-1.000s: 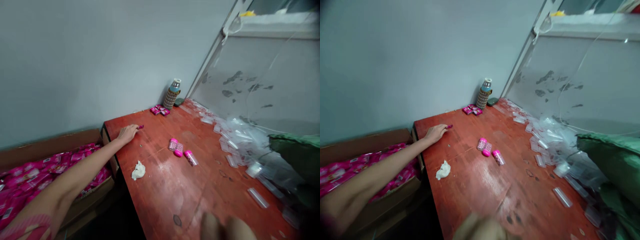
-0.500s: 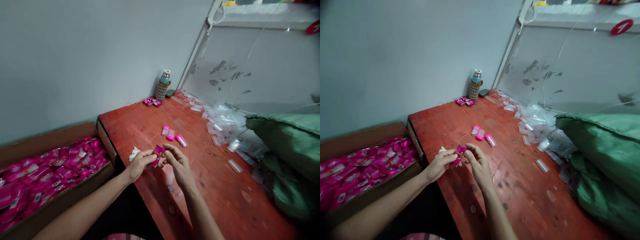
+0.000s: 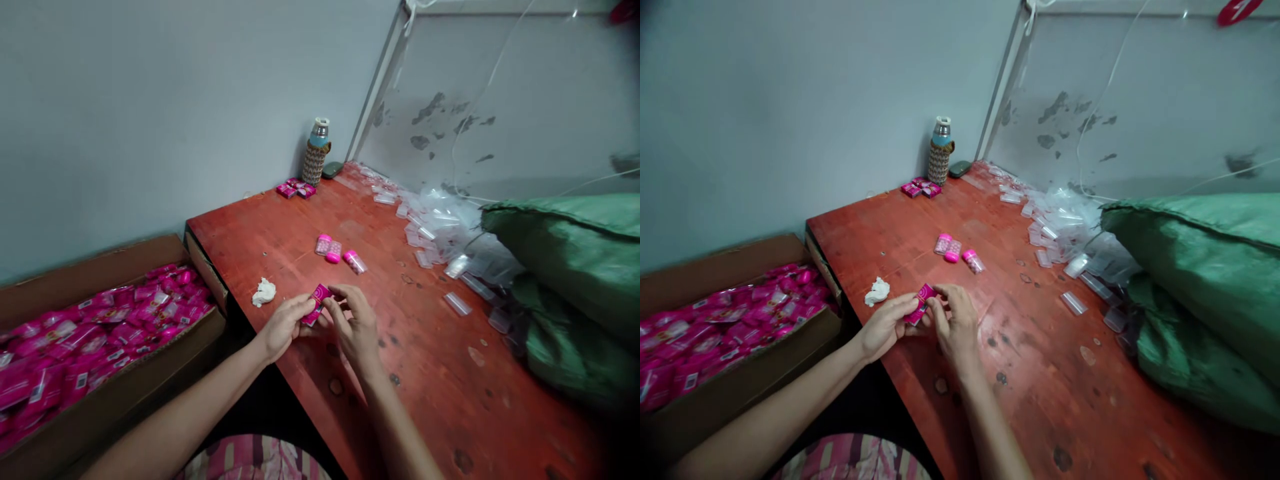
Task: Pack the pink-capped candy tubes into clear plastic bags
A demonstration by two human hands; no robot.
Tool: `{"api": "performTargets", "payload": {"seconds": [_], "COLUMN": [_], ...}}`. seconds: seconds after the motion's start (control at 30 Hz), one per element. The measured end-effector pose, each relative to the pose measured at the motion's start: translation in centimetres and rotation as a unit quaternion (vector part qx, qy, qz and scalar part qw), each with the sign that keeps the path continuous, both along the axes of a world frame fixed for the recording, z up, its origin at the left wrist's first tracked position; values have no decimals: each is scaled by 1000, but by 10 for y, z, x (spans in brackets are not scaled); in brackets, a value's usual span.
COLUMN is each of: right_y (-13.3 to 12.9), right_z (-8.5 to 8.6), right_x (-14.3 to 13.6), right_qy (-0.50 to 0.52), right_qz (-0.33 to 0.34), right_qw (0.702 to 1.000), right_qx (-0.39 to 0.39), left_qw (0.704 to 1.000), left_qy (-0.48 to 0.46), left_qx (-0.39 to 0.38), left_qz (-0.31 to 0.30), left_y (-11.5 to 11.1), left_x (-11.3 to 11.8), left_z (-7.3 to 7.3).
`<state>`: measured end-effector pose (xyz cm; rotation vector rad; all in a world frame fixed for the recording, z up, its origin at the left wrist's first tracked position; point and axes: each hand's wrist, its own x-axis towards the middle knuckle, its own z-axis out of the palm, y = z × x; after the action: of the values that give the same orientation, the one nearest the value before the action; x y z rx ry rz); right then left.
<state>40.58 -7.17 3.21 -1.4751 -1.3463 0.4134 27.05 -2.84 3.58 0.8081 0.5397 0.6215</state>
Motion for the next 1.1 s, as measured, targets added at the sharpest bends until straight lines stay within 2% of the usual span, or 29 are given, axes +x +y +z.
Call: {"api": "performTargets", "payload": {"seconds": [0.1, 0.17, 0.3, 0.4, 0.43, 0.5, 0.6, 0.63, 0.7, 0.73, 0.8, 0.87, 0.93, 1.0, 1.03, 1.1], "right_y": [-4, -6, -10, -12, -12, -12, -14, -16, -20, -22, -26, -27, -24, -18, -15, -9], "right_z": [-3, -5, -4, 0, 1, 1, -3, -4, -6, -5, -1, 8, 18, 25, 28, 28], "right_x": [3, 6, 7, 6, 8, 21, 62, 77, 102, 109, 109, 93, 71, 51, 44, 35], "right_qy": [-114, -152, -185, -244, -273, -321, -324, -319, -326, -329, -308, -251, -198, -184, -186, -189], "right_qz": [-25, -12, 35, 27, -1, -107, -283, -304, -304, -292, -238, -120, 41, 174, 221, 272], "right_qw": [992, 987, 982, 969, 962, 941, 898, 886, 867, 866, 898, 951, 976, 966, 956, 941], "right_qx": [47, 45, 22, 14, 11, -10, -96, -143, -224, -237, -205, -135, -80, -54, -52, -63], "left_qw": [1000, 999, 995, 990, 990, 992, 997, 998, 998, 996, 992, 989, 989, 989, 988, 988], "left_qy": [13, 21, 50, 64, 65, 68, 56, 41, -1, -21, -46, -52, -44, -33, -29, -21], "left_qx": [20, 33, 83, 108, 107, 89, 30, 6, -37, -56, -85, -96, -93, -83, -77, -69], "left_qz": [20, 21, -40, -65, -64, -58, -44, -44, -51, -60, -82, -99, -110, -121, -128, -140], "left_y": [-3, -3, -1, -3, -4, -9, -14, -14, -13, -12, -10, -8, -8, -8, -8, -8], "left_x": [3, 4, 3, 2, 2, 0, -7, -9, -13, -14, -13, -10, -6, -5, -5, -6], "left_z": [3, 3, -1, -7, -9, -13, -16, -16, -16, -16, -16, -16, -15, -13, -13, -11]}}
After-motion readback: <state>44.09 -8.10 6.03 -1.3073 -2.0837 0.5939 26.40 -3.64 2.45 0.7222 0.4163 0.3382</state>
